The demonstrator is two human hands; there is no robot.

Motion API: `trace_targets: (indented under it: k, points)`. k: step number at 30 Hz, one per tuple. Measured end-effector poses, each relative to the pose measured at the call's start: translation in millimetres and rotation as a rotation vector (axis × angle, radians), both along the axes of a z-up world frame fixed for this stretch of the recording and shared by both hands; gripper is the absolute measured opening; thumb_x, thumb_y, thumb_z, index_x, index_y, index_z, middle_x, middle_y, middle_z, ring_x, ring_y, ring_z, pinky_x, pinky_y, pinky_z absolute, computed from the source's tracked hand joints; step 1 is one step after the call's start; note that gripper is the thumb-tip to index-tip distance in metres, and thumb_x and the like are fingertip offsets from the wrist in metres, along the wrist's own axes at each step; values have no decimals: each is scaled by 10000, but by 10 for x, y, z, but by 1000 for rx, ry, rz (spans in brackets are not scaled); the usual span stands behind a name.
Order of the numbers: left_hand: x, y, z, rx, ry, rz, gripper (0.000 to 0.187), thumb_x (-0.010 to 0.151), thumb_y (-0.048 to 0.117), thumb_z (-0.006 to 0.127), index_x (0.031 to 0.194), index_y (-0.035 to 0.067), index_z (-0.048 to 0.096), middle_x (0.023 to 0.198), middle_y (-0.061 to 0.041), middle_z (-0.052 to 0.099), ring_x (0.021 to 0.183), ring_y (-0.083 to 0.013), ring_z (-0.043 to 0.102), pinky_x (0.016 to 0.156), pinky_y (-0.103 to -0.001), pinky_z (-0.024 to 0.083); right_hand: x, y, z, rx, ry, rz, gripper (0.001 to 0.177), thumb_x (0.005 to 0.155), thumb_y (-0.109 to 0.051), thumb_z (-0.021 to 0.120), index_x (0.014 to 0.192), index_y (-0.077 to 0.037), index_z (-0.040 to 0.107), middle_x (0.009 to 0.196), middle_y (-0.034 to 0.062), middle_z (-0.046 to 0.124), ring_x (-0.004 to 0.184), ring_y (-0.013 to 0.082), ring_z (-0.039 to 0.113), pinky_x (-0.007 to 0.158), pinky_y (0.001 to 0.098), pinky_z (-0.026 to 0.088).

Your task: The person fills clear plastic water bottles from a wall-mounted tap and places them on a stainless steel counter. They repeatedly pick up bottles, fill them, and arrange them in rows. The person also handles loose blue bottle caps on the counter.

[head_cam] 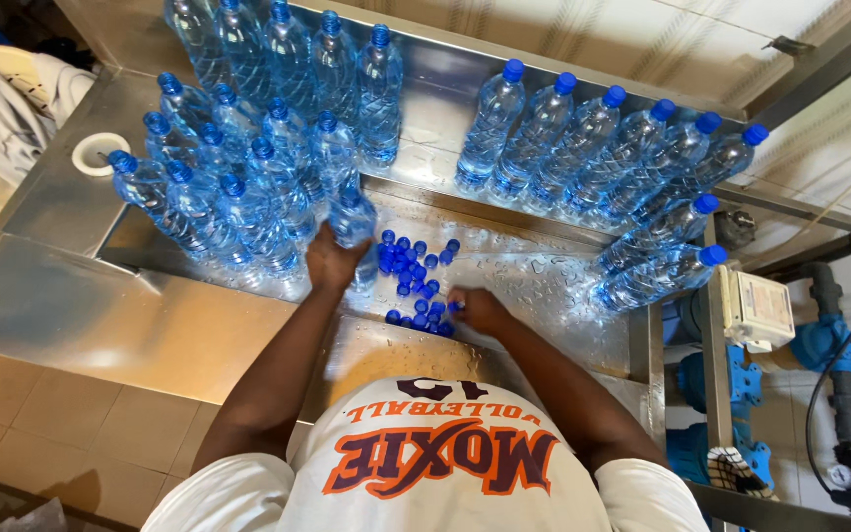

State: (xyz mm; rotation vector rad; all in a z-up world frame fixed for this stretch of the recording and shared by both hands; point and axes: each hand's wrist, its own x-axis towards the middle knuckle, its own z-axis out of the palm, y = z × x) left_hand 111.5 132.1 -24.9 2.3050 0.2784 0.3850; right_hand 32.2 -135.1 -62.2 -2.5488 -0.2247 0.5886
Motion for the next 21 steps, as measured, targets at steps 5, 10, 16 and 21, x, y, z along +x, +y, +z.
trace_targets:
  k: [5, 10, 16, 21]
  points:
    - [-326, -151, 55, -88, 135, -206, 848, 698, 633, 1009, 1312, 142, 691, 1149, -193, 816, 1143, -425, 785, 996, -560, 639, 569, 348, 641, 324, -226, -68, 332, 935, -151, 698, 1217, -190, 528, 1045, 157, 655, 1000, 418, 717, 836, 532, 533]
    - [-417, -188, 162, -91, 208, -232, 846, 748, 644, 953, 1384, 172, 655, 1228, -182, 802, 1208, -429, 763, 1050, -570, 626, 869, 949, 1177, 337, -501, 133, 329, 884, -168, 704, 1155, -206, 520, 1068, 138, 609, 990, 470, 719, 848, 573, 556]
    - [-378, -149, 164, -56, 214, -261, 850, 773, 660, 939, 1427, 203, 644, 1266, -148, 797, 1249, -380, 758, 1070, -547, 622, 924, 1201, 1410, 24, -510, 326, 240, 1055, -208, 582, 1268, -167, 481, 1265, 159, 547, 907, 579, 757, 824, 670, 641]
    - [-432, -246, 33, -2, 69, -250, 952, 752, 631, 954, 1541, 232, 602, 1358, -126, 771, 1286, -343, 747, 1062, -520, 635, 958, 1202, 1365, -181, -490, 340, 224, 1100, -252, 489, 1273, -132, 565, 1194, 171, 603, 880, 555, 781, 772, 624, 657]
